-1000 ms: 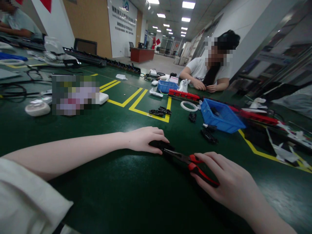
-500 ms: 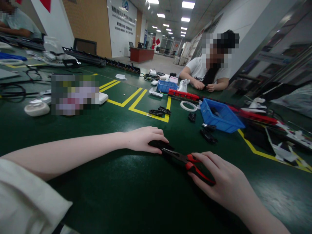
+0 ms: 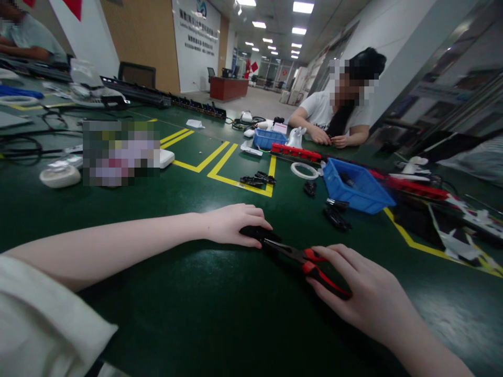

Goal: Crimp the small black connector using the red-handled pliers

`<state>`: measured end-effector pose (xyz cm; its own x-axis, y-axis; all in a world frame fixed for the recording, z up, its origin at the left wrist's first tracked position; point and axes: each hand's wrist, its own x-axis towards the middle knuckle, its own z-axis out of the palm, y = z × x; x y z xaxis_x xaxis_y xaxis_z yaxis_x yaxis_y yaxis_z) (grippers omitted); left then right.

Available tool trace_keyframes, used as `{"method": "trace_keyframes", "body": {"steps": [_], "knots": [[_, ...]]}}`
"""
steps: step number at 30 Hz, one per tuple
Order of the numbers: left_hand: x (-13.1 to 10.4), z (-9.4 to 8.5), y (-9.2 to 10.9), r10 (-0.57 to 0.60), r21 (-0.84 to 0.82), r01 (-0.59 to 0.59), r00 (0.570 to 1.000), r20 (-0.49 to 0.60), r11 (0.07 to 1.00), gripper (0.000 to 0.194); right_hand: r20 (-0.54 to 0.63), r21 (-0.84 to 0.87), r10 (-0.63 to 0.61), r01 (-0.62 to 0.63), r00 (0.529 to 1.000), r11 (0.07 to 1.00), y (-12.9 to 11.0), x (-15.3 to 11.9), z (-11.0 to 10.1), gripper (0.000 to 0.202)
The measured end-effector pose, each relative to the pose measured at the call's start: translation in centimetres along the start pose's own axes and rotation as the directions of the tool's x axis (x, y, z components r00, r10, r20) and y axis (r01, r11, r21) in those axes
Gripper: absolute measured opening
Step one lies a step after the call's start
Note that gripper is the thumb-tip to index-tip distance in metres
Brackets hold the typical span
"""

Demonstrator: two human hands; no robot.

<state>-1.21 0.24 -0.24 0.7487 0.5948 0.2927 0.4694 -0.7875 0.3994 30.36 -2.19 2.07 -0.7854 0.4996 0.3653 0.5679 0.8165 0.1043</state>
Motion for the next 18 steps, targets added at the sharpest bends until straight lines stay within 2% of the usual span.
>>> {"method": "trace_keyframes", "body": {"steps": [18], "knots": [[0.03, -0.01, 0.05, -0.004, -0.005, 0.004, 1.000, -0.006, 1.000, 0.039, 0.016, 0.049, 0.029, -0.030, 0.999, 0.998, -0.07, 0.06, -0.19, 0.035]]}}
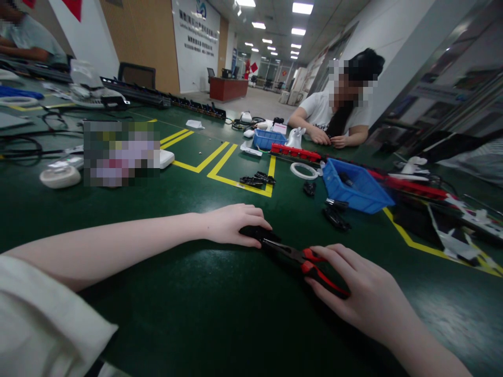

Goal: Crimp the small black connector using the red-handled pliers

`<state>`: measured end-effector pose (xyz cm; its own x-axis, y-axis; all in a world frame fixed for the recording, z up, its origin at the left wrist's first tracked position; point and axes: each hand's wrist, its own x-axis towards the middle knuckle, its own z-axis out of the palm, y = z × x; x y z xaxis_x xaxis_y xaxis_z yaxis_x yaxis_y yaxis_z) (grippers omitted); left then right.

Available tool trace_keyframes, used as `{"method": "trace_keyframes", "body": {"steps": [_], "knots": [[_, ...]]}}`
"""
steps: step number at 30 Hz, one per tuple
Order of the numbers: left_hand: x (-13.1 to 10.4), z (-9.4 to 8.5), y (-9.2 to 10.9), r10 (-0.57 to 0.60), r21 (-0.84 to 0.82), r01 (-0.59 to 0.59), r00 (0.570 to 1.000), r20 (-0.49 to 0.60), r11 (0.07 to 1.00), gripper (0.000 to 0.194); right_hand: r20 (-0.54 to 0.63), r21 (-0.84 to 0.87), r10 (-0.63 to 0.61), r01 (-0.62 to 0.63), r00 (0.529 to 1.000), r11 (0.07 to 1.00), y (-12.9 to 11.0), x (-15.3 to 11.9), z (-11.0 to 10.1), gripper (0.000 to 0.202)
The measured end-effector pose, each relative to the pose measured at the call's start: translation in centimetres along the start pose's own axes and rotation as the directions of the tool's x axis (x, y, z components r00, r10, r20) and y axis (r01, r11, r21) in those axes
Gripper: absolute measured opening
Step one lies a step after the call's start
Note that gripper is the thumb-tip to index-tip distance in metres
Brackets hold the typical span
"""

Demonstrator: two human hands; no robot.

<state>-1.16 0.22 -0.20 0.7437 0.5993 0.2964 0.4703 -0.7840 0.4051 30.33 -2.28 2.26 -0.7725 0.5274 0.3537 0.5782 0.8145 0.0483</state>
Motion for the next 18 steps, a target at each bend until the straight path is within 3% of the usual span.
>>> {"method": "trace_keyframes", "body": {"steps": [18], "knots": [[-0.01, -0.02, -0.10, -0.002, 0.005, 0.001, 1.000, 0.019, 1.000, 0.039, 0.012, 0.002, 0.000, 0.000, 1.000, 1.000, -0.08, 0.05, 0.13, 0.035]]}}
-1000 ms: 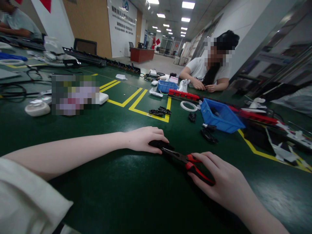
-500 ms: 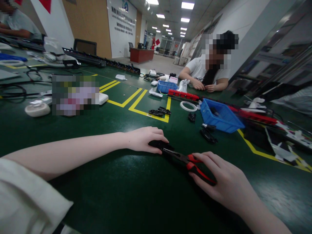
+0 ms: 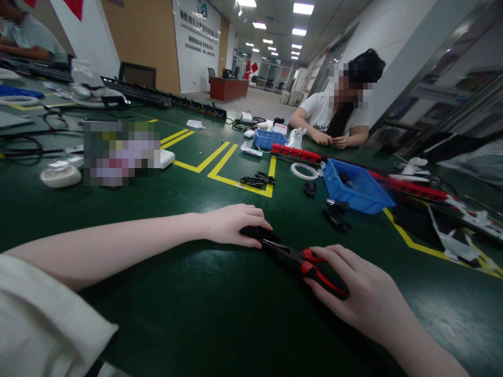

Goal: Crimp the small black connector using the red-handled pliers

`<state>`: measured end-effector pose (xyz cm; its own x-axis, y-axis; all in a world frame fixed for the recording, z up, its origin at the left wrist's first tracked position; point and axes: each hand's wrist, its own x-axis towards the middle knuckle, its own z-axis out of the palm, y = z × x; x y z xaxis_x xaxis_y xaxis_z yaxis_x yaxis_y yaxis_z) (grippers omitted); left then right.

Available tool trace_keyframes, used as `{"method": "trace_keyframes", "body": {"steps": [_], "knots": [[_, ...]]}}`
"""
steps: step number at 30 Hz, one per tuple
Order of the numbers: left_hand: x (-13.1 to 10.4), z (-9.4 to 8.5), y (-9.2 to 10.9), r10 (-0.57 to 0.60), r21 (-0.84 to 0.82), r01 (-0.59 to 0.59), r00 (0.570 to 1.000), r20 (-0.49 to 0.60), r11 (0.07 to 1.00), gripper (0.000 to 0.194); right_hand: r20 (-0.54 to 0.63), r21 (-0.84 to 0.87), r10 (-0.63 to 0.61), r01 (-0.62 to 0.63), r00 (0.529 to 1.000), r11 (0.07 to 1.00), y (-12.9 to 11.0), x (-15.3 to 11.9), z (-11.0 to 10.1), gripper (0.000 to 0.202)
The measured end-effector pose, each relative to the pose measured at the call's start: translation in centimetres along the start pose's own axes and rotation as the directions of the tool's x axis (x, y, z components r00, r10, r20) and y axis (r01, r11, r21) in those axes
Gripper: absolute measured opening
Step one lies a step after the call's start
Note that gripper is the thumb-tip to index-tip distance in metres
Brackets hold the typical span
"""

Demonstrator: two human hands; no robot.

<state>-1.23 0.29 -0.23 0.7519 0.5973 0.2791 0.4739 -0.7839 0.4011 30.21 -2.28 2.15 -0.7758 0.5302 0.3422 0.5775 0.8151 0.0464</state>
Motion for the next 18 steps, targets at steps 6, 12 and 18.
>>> {"method": "trace_keyframes", "body": {"steps": [6, 12, 18], "knots": [[0.01, -0.06, 0.17, -0.008, -0.005, 0.008, 1.000, -0.012, 1.000, 0.039, -0.002, -0.001, -0.002, 0.002, 1.000, 1.000, 0.09, -0.02, 0.01, 0.034], [-0.01, 0.11, 0.06, 0.001, -0.010, -0.002, 1.000, -0.031, 1.000, 0.038, 0.010, 0.016, 0.010, -0.010, 1.000, 1.000, 0.27, -0.09, 0.14, 0.037], [-0.03, 0.02, 0.11, 0.004, -0.010, -0.004, 1.000, -0.024, 1.000, 0.040, 0.000, -0.006, 0.003, -0.003, 1.000, 1.000, 0.62, -0.21, 0.08, 0.039]]}}
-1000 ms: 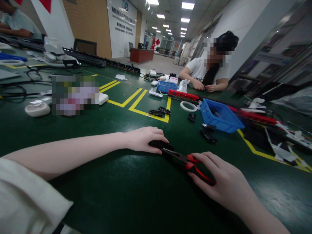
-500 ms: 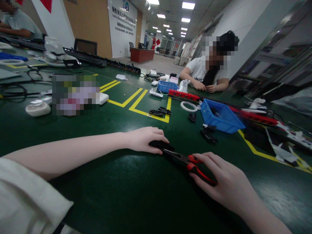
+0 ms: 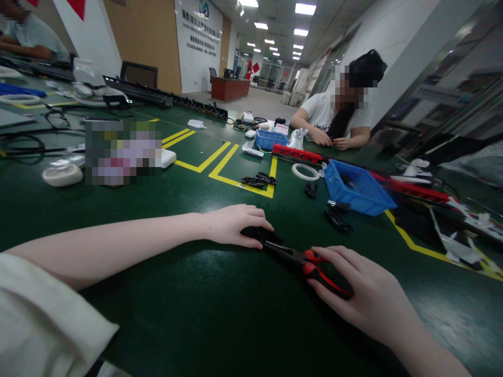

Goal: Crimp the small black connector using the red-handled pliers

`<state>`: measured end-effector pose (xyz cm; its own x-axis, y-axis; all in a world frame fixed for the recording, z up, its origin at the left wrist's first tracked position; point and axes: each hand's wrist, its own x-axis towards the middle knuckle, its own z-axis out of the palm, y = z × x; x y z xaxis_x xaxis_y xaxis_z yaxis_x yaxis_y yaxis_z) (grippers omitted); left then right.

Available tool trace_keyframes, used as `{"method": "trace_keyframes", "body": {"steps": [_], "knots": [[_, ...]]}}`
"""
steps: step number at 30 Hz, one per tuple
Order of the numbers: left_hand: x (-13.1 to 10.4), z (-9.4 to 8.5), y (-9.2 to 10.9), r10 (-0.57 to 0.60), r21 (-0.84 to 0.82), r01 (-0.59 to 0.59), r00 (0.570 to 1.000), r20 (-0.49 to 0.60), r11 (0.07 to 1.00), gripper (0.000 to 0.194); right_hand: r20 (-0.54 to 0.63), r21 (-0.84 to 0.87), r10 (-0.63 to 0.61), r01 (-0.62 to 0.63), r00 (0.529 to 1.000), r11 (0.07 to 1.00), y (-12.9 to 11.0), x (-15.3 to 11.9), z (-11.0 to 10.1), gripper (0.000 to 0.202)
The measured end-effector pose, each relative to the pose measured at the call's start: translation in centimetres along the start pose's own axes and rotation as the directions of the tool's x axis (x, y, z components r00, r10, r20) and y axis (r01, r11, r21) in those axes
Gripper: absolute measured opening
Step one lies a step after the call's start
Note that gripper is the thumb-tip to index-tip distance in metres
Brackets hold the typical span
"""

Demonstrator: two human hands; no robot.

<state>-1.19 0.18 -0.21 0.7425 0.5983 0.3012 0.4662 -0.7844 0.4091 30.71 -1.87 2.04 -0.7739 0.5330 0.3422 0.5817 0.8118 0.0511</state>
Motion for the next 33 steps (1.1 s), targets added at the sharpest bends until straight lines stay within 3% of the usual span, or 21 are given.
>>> {"method": "trace_keyframes", "body": {"steps": [6, 33], "knots": [[0.02, 0.03, 0.05, -0.004, -0.014, 0.003, 1.000, -0.016, 1.000, 0.038, -0.051, 0.005, -0.007, 0.008, 0.999, 1.000, 0.01, -0.06, 0.13, 0.040], [0.08, -0.01, 0.04, -0.001, 0.019, 0.001, 1.000, 0.006, 1.000, 0.039, -0.060, 0.034, 0.003, -0.001, 0.998, 0.999, -0.03, -0.08, 0.34, 0.040]]}}
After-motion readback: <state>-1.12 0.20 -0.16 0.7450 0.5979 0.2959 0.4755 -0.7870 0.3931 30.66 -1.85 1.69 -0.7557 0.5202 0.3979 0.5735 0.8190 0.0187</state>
